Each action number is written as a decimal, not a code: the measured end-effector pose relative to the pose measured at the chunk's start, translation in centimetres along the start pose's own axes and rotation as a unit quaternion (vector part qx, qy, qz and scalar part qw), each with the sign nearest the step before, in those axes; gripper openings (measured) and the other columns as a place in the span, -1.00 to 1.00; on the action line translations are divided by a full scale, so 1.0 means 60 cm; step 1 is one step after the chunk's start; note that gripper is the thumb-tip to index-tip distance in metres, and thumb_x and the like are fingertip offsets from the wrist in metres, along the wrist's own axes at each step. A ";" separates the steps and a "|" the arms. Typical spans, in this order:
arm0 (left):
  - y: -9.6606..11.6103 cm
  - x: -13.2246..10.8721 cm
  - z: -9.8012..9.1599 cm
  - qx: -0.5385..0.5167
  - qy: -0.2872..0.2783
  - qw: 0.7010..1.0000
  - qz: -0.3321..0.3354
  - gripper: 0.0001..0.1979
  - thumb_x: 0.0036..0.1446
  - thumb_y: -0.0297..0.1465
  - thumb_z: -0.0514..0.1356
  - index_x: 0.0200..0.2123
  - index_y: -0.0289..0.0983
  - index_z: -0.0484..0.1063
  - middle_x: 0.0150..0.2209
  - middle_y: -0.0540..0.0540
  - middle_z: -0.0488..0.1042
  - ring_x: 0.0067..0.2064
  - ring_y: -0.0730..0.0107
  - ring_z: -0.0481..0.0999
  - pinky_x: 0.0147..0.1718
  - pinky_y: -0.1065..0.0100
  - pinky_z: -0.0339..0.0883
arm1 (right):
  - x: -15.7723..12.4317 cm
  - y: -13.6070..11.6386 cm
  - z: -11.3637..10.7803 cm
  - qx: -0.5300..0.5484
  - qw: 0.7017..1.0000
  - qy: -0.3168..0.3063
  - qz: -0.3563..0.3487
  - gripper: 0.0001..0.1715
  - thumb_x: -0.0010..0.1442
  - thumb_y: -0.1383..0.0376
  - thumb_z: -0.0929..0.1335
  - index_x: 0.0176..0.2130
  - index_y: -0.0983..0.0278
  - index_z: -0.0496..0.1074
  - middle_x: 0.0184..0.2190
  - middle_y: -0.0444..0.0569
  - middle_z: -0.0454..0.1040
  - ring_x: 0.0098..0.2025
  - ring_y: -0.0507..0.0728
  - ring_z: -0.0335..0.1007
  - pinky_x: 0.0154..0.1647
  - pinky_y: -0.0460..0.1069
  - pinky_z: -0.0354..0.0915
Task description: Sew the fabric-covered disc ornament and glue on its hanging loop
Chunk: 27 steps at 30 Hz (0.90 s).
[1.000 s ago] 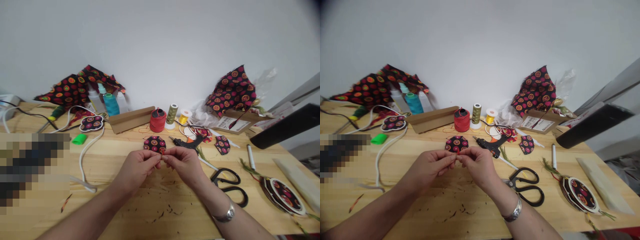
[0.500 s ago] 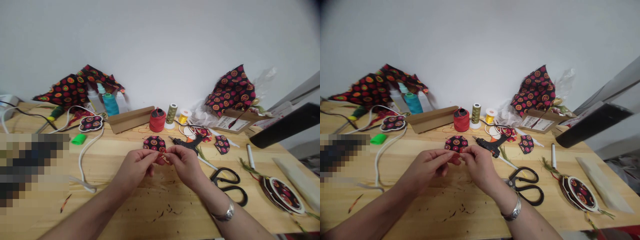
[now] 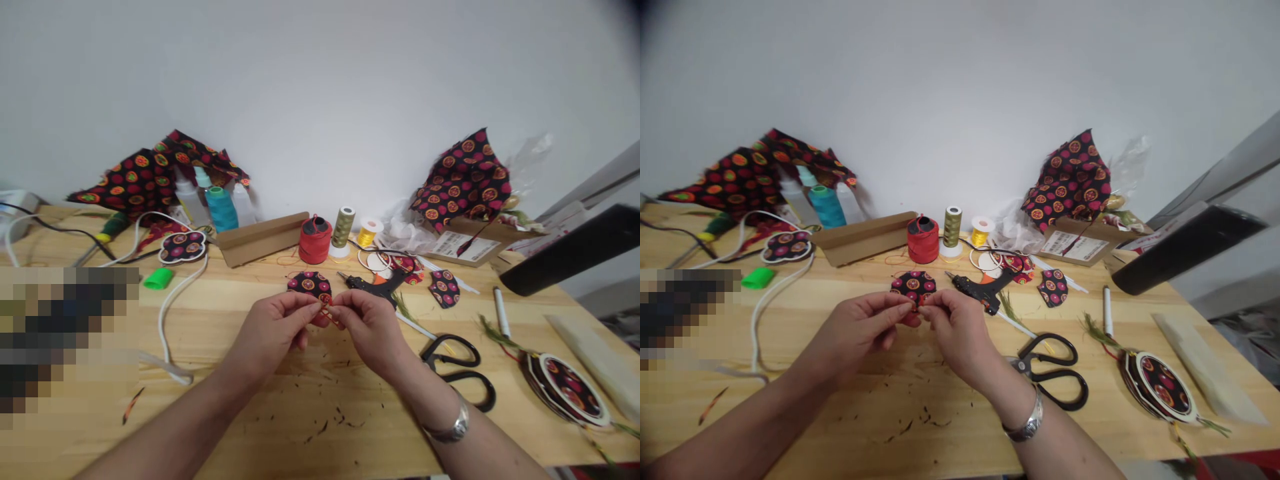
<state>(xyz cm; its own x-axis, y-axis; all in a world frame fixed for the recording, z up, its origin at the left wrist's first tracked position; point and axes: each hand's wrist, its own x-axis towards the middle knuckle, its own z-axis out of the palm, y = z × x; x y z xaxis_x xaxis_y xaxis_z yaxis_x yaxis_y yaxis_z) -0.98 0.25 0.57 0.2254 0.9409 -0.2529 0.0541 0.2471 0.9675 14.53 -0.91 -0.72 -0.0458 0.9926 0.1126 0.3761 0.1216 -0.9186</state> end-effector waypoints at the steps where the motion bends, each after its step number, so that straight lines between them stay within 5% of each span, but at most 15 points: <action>1: 0.000 0.000 0.000 -0.002 0.001 1.000 0.001 -0.82 -0.03 -0.31 0.22 -0.41 -0.32 0.49 -0.47 -0.07 0.56 -0.67 0.65 0.23 -0.67 0.53 0.08 | 0.000 0.000 0.000 -0.001 1.000 -0.001 0.000 -0.88 0.08 0.36 0.30 -0.45 0.30 0.42 -0.55 -0.13 0.43 -0.50 -0.01 0.26 -0.45 -0.13 0.18; 10: 0.001 0.002 0.000 -0.005 -0.010 1.000 0.003 -0.86 -0.07 -0.34 0.25 -0.47 -0.32 0.52 -0.46 -0.05 0.54 -0.65 0.67 0.20 -0.66 0.54 0.03 | -0.001 -0.005 0.002 0.024 1.000 0.013 -0.002 -0.87 0.07 0.38 0.30 -0.48 0.29 0.41 -0.57 -0.15 0.45 -0.52 -0.01 0.30 -0.46 -0.14 0.20; 19: -0.003 -0.002 -0.001 0.028 0.007 0.999 0.019 -0.89 -0.14 -0.34 0.28 -0.53 -0.28 0.54 -0.72 0.09 0.35 -0.65 0.59 0.22 -0.65 0.52 0.07 | 0.000 -0.003 0.003 0.059 0.998 0.017 0.011 -0.89 0.04 0.37 0.32 -0.51 0.29 0.40 -0.60 -0.17 0.40 -0.52 -0.02 0.26 -0.47 -0.14 0.19; 23: -0.011 -0.005 0.003 0.140 0.037 0.980 0.133 -0.93 -0.06 -0.41 0.25 -0.47 -0.24 0.55 -0.53 0.02 0.53 -0.49 0.48 0.42 -0.48 0.47 0.27 | 0.003 -0.003 0.003 0.093 0.995 0.017 0.044 -0.91 0.00 0.35 0.34 -0.52 0.30 0.39 -0.64 -0.19 0.34 -0.58 -0.04 0.21 -0.52 -0.14 0.15; 27: -0.027 -0.004 0.006 0.252 0.066 0.906 0.333 -0.88 0.00 -0.51 0.20 -0.42 -0.26 0.55 -0.38 -0.05 0.56 -0.34 0.42 0.49 -0.30 0.43 0.34 | 0.006 -0.007 0.003 0.127 0.989 0.012 0.070 -0.91 -0.04 0.36 0.35 -0.55 0.31 0.38 -0.68 -0.22 0.31 -0.63 -0.06 0.16 -0.56 -0.14 0.12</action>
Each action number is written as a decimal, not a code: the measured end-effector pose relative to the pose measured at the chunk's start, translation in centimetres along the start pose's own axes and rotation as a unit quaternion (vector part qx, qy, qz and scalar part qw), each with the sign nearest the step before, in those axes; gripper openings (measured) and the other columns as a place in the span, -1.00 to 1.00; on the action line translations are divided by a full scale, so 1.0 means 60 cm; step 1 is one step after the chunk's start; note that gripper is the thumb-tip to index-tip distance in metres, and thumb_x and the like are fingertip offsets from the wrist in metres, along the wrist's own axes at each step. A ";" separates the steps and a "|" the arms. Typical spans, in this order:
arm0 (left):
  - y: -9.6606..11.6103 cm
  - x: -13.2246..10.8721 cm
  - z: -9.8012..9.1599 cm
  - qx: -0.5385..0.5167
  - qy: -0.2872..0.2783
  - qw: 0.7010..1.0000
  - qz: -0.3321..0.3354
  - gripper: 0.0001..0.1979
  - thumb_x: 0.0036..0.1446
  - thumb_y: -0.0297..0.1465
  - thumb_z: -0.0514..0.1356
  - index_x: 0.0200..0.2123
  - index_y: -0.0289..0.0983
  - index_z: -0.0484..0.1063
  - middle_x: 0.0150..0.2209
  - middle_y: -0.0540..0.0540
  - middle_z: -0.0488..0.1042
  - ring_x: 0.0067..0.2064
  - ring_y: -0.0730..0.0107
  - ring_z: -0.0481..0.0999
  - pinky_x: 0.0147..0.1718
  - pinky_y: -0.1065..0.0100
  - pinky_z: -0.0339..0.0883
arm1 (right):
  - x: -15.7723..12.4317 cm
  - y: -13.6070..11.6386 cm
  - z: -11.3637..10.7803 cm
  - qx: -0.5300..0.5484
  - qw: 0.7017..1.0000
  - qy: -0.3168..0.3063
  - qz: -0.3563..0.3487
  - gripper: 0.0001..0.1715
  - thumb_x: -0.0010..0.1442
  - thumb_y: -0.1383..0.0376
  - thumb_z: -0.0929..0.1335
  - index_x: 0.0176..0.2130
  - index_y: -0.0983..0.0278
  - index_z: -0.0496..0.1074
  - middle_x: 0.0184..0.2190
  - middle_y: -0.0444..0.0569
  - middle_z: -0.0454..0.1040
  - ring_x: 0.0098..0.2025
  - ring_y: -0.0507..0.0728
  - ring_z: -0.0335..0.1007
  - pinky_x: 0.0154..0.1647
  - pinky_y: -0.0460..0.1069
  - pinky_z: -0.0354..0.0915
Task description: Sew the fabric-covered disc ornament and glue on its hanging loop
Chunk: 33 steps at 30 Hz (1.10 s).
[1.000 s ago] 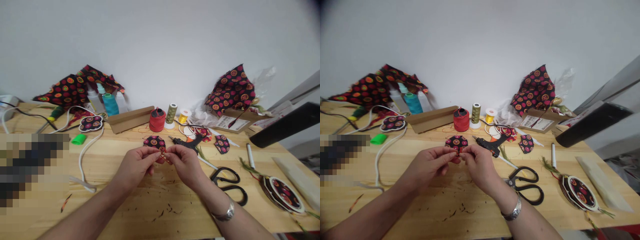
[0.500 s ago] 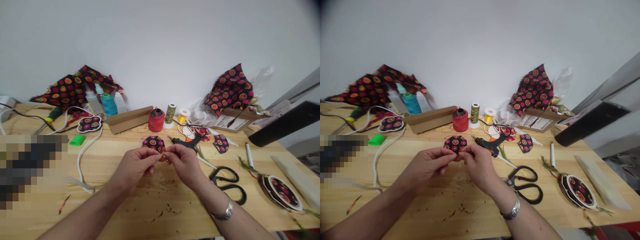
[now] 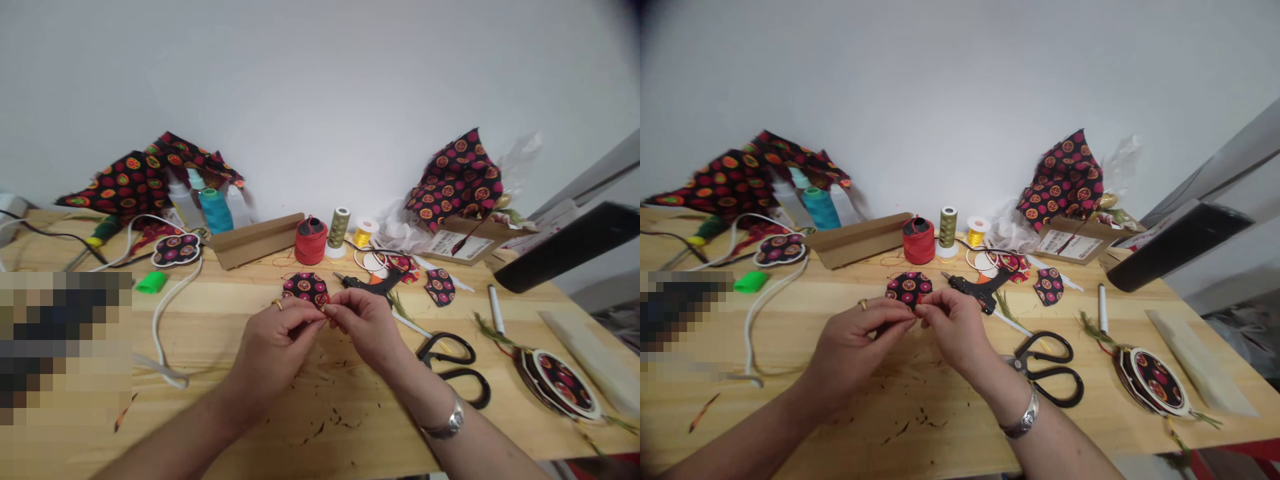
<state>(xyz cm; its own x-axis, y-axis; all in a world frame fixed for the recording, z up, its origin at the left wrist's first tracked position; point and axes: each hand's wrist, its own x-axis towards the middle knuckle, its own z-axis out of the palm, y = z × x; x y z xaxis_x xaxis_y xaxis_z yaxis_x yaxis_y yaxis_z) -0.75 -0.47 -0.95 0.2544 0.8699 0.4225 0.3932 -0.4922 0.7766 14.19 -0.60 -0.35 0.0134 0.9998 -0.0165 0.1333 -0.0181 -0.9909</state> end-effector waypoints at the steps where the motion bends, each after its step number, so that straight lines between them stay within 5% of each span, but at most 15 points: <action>1: -0.002 -0.002 0.002 0.029 0.010 0.999 0.038 -0.87 0.00 -0.53 0.19 -0.41 -0.27 0.54 -0.38 -0.06 0.55 -0.34 0.43 0.50 -0.31 0.44 0.35 | 0.000 0.000 0.000 0.005 1.000 -0.001 0.001 -0.91 -0.04 0.36 0.35 -0.55 0.31 0.38 -0.69 -0.22 0.30 -0.63 -0.06 0.15 -0.57 -0.14 0.12; 6: -0.006 -0.006 0.003 0.121 0.035 0.981 0.149 -0.86 0.01 -0.57 0.18 -0.39 -0.31 0.53 -0.38 -0.09 0.53 -0.37 0.44 0.50 -0.36 0.47 0.36 | 0.000 0.005 0.002 0.009 1.000 -0.001 0.001 -0.93 -0.05 0.34 0.36 -0.52 0.31 0.41 -0.64 -0.18 0.37 -0.59 -0.05 0.20 -0.54 -0.14 0.16; 11: -0.003 -0.008 0.002 0.148 0.018 0.979 0.139 -0.84 0.05 -0.56 0.14 -0.37 -0.30 0.52 -0.35 -0.11 0.53 -0.34 0.42 0.49 -0.32 0.45 0.36 | -0.001 0.009 0.004 0.019 1.000 -0.005 0.002 -0.92 -0.05 0.33 0.36 -0.48 0.32 0.41 -0.60 -0.14 0.41 -0.58 -0.05 0.23 -0.54 -0.14 0.19; 16: 0.013 -0.009 -0.005 0.107 -0.008 0.993 0.057 -0.83 0.07 -0.51 0.10 -0.37 -0.31 0.50 -0.33 -0.13 0.52 -0.29 0.36 0.48 -0.25 0.40 0.32 | -0.001 0.009 0.004 0.032 0.999 -0.014 0.004 -0.94 -0.05 0.34 0.36 -0.47 0.32 0.41 -0.60 -0.15 0.41 -0.60 -0.06 0.21 -0.56 -0.15 0.19; 19: 0.019 -0.002 -0.012 0.029 -0.008 0.997 -0.069 -0.81 0.10 -0.41 0.08 -0.31 -0.29 0.49 -0.46 -0.05 0.50 -0.43 0.40 0.45 -0.40 0.42 0.31 | 0.000 0.010 0.002 0.035 0.999 -0.021 0.007 -0.94 -0.03 0.34 0.35 -0.45 0.32 0.41 -0.61 -0.14 0.41 -0.60 -0.05 0.24 -0.55 -0.14 0.21; 24: 0.021 0.015 -0.018 -0.083 -0.040 0.957 -0.274 -0.74 0.05 -0.30 0.12 -0.27 -0.30 0.52 -0.75 0.12 0.28 -0.66 0.50 0.25 -0.63 0.48 0.13 | -0.002 0.012 0.001 -0.027 0.999 -0.019 -0.028 -0.92 0.00 0.34 0.34 -0.42 0.31 0.43 -0.57 -0.12 0.45 -0.55 -0.02 0.30 -0.51 -0.13 0.24; 29: 0.023 0.021 -0.018 -0.164 -0.083 0.923 -0.337 -0.71 -0.01 -0.29 0.16 -0.27 -0.33 0.54 -0.78 0.11 0.29 -0.69 0.55 0.17 -0.68 0.49 0.01 | -0.007 0.012 0.004 -0.090 0.993 -0.018 -0.067 -0.90 0.05 0.37 0.31 -0.41 0.29 0.45 -0.54 -0.11 0.47 -0.50 -0.01 0.35 -0.48 -0.13 0.25; 33: 0.024 0.020 -0.018 -0.147 -0.097 0.924 -0.340 -0.73 -0.07 -0.33 0.17 -0.29 -0.28 0.57 -0.74 0.08 0.37 -0.69 0.54 0.19 -0.67 0.48 0.02 | -0.010 0.008 0.004 -0.140 0.986 -0.016 -0.091 -0.86 0.05 0.41 0.30 -0.41 0.28 0.46 -0.51 -0.11 0.49 -0.48 0.00 0.36 -0.47 -0.13 0.25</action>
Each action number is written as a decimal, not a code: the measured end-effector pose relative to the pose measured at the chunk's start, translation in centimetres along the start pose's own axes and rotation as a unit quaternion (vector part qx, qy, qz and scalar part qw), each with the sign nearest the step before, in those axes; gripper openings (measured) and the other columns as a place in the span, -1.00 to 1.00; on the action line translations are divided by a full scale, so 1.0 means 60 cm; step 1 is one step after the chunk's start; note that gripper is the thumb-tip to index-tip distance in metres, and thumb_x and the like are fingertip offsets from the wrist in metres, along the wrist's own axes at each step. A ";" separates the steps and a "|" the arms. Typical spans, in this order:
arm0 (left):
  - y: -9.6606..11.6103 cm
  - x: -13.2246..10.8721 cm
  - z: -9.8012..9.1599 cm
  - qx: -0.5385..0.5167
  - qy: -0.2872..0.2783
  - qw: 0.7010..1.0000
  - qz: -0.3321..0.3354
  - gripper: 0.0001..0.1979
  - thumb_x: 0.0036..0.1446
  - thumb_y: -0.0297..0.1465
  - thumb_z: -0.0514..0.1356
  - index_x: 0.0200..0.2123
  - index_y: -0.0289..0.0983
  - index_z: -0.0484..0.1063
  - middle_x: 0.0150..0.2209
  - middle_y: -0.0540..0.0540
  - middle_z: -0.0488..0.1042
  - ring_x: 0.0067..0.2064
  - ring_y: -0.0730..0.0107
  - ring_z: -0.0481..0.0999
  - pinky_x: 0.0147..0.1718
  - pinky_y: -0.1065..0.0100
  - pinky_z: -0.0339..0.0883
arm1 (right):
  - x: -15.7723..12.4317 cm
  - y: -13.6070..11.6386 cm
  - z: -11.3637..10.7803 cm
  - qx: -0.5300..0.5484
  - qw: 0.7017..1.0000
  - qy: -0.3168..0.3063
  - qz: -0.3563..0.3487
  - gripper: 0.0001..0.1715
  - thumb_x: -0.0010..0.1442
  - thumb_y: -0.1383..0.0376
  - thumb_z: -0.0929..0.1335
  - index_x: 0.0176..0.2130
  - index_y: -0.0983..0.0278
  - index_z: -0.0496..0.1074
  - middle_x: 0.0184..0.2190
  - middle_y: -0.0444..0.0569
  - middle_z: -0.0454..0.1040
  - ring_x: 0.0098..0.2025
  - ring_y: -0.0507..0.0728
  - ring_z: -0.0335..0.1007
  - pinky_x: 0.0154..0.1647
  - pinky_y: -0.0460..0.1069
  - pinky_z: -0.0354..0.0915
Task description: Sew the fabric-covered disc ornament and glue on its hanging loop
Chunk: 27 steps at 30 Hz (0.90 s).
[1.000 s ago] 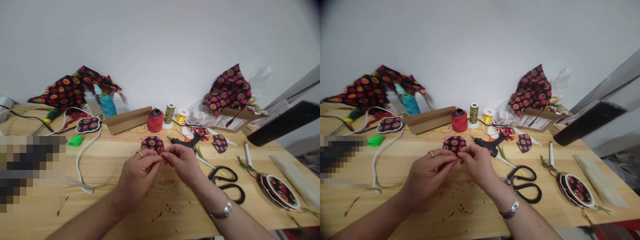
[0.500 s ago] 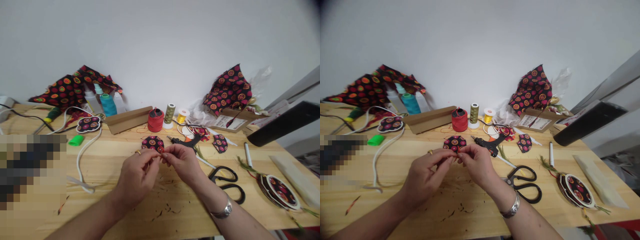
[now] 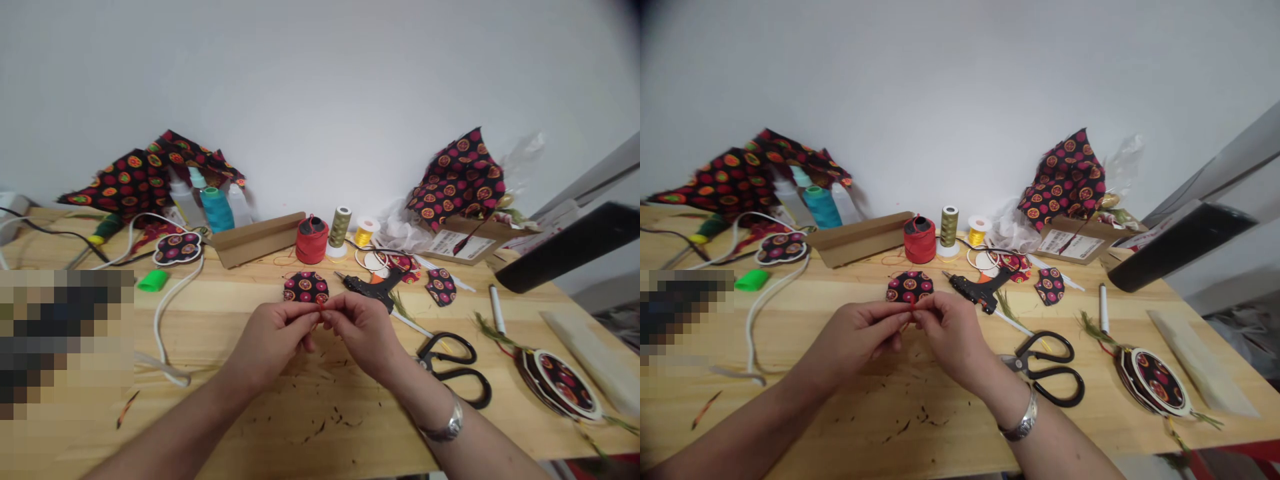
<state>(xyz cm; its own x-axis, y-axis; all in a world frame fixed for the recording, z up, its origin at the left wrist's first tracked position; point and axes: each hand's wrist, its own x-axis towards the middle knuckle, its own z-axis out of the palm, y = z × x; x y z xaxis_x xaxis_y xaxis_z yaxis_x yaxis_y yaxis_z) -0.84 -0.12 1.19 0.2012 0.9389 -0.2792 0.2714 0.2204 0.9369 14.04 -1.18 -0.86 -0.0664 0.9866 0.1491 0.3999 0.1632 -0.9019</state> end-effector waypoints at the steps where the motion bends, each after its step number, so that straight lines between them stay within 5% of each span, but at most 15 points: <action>1: 0.000 0.000 0.000 0.009 0.005 1.000 0.006 -0.74 -0.08 -0.35 0.18 -0.30 -0.26 0.58 -0.73 0.07 0.39 -0.68 0.53 0.21 -0.67 0.48 0.03 | 0.000 -0.001 -0.001 0.000 1.000 -0.001 -0.002 -0.86 0.05 0.42 0.29 -0.41 0.28 0.46 -0.51 -0.12 0.49 -0.49 -0.01 0.35 -0.47 -0.13 0.25; 13: -0.012 0.002 0.000 0.082 0.028 0.992 0.088 -0.82 -0.06 -0.35 0.17 -0.43 -0.20 0.59 -0.58 0.02 0.53 -0.54 0.40 0.40 -0.51 0.42 0.21 | -0.001 0.000 -0.002 -0.001 1.000 -0.004 -0.003 -0.86 0.07 0.38 0.30 -0.41 0.28 0.47 -0.49 -0.10 0.51 -0.45 0.01 0.36 -0.43 -0.12 0.24; 22: -0.001 0.003 -0.003 0.024 0.006 0.998 0.053 -0.85 -0.08 -0.34 0.20 -0.56 -0.26 0.52 -0.59 0.03 0.47 -0.57 0.46 0.36 -0.56 0.46 0.16 | 0.004 0.001 -0.004 0.076 0.996 -0.024 0.037 -0.88 0.07 0.35 0.31 -0.43 0.29 0.45 -0.55 -0.14 0.44 -0.52 -0.03 0.29 -0.48 -0.14 0.20; 27: -0.003 0.007 -0.004 -0.026 0.009 0.999 0.028 -0.83 -0.10 -0.30 0.22 -0.51 -0.29 0.52 -0.64 0.04 0.41 -0.61 0.50 0.28 -0.62 0.47 0.08 | 0.008 -0.007 -0.005 0.162 0.980 -0.059 0.102 -0.69 0.13 0.21 0.26 -0.51 0.35 0.43 -0.63 -0.12 0.37 -0.61 -0.06 0.20 -0.60 -0.16 0.13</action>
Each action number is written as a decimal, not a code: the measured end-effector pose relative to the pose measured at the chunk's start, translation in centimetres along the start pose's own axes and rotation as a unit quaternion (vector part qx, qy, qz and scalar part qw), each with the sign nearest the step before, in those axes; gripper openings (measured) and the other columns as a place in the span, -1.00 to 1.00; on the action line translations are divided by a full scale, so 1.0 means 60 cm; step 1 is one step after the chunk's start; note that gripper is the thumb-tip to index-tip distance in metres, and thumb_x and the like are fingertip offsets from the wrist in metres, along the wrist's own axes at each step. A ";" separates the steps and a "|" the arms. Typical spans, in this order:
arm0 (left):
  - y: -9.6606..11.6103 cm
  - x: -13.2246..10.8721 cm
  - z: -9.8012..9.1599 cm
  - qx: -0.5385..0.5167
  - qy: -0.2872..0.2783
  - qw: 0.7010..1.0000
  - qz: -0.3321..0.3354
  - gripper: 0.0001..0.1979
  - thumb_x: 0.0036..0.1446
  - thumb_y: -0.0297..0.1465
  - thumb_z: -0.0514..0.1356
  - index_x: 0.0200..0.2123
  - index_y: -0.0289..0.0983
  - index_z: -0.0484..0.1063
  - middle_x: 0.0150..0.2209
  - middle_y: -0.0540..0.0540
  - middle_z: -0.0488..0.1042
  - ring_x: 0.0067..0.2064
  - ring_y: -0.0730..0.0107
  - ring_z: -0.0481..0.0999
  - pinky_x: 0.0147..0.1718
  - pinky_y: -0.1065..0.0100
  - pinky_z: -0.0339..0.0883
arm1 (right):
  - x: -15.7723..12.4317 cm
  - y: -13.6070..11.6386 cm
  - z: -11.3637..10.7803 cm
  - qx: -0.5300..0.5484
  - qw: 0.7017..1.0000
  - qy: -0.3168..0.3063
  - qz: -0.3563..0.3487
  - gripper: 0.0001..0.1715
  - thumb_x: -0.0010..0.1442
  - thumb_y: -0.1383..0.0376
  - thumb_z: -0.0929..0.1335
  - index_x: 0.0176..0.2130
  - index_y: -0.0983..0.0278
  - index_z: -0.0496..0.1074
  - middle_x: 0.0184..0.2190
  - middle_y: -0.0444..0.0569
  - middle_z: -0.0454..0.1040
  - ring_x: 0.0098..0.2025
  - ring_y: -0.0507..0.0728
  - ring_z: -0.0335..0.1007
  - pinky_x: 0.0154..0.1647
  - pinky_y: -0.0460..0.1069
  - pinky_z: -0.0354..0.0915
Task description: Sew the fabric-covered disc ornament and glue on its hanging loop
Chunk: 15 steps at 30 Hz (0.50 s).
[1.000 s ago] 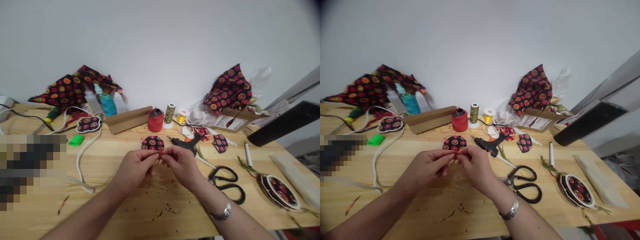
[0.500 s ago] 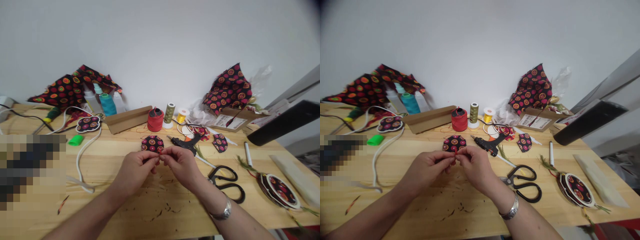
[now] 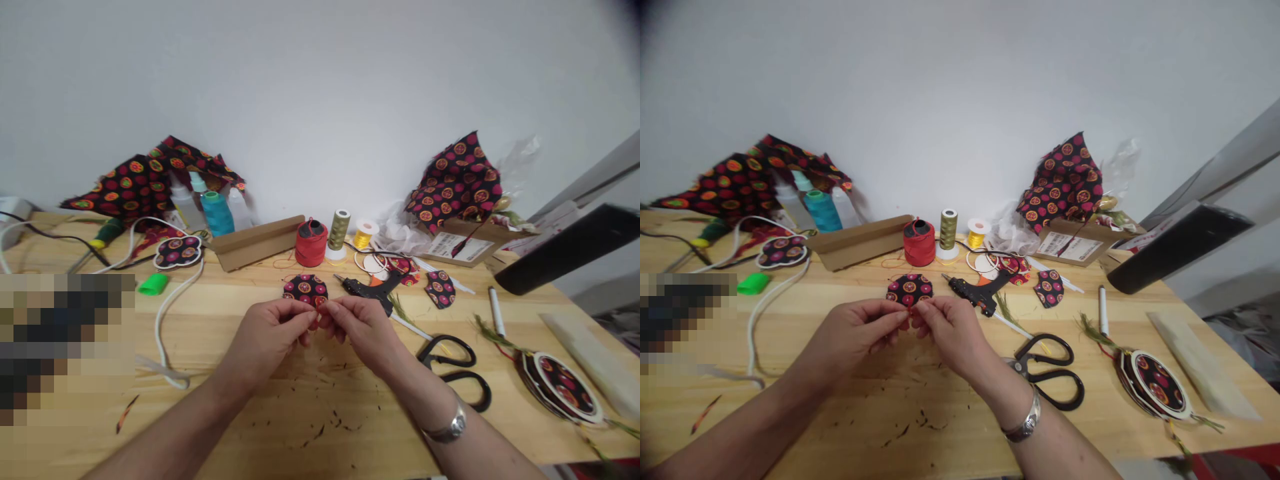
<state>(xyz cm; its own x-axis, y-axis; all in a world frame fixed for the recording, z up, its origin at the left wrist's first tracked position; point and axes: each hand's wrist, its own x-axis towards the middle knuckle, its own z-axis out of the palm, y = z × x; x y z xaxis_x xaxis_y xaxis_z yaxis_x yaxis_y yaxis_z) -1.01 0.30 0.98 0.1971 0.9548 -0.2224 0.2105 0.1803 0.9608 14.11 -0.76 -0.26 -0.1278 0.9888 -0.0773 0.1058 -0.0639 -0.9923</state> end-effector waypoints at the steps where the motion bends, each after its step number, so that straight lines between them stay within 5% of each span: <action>1: 0.000 0.000 0.000 -0.006 0.002 1.000 -0.003 -0.82 -0.10 -0.29 0.22 -0.51 -0.29 0.52 -0.65 0.04 0.40 -0.61 0.51 0.27 -0.63 0.48 0.07 | 0.000 -0.002 0.000 0.014 1.000 -0.004 0.011 -0.67 0.12 0.20 0.27 -0.52 0.36 0.43 -0.63 -0.12 0.37 -0.61 -0.07 0.20 -0.61 -0.16 0.12; 7: -0.005 0.000 -0.001 -0.028 0.012 1.000 -0.002 -0.83 -0.12 -0.30 0.24 -0.53 -0.30 0.51 -0.57 -0.02 0.48 -0.57 0.48 0.32 -0.55 0.45 0.15 | 0.000 -0.008 0.002 0.017 0.998 0.029 0.053 -0.91 -0.06 0.34 0.37 -0.50 0.35 0.46 -0.65 -0.18 0.37 -0.64 -0.09 0.16 -0.61 -0.16 0.11; 15: -0.006 0.001 -0.002 -0.066 0.013 0.998 -0.014 -0.85 -0.10 -0.32 0.25 -0.51 -0.29 0.51 -0.54 0.00 0.49 -0.58 0.52 0.30 -0.56 0.47 0.12 | -0.002 -0.006 0.001 -0.024 0.999 0.023 0.041 -0.89 -0.02 0.35 0.35 -0.47 0.37 0.46 -0.63 -0.18 0.35 -0.62 -0.10 0.13 -0.59 -0.17 0.09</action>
<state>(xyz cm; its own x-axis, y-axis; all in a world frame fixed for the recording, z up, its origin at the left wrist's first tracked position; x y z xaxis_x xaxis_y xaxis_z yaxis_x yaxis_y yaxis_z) -1.21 0.32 0.63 0.1669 0.9545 -0.2470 0.0879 0.2351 0.9680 14.04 -0.85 0.10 -0.0707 0.9859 -0.1517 0.1604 -0.1389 -0.9772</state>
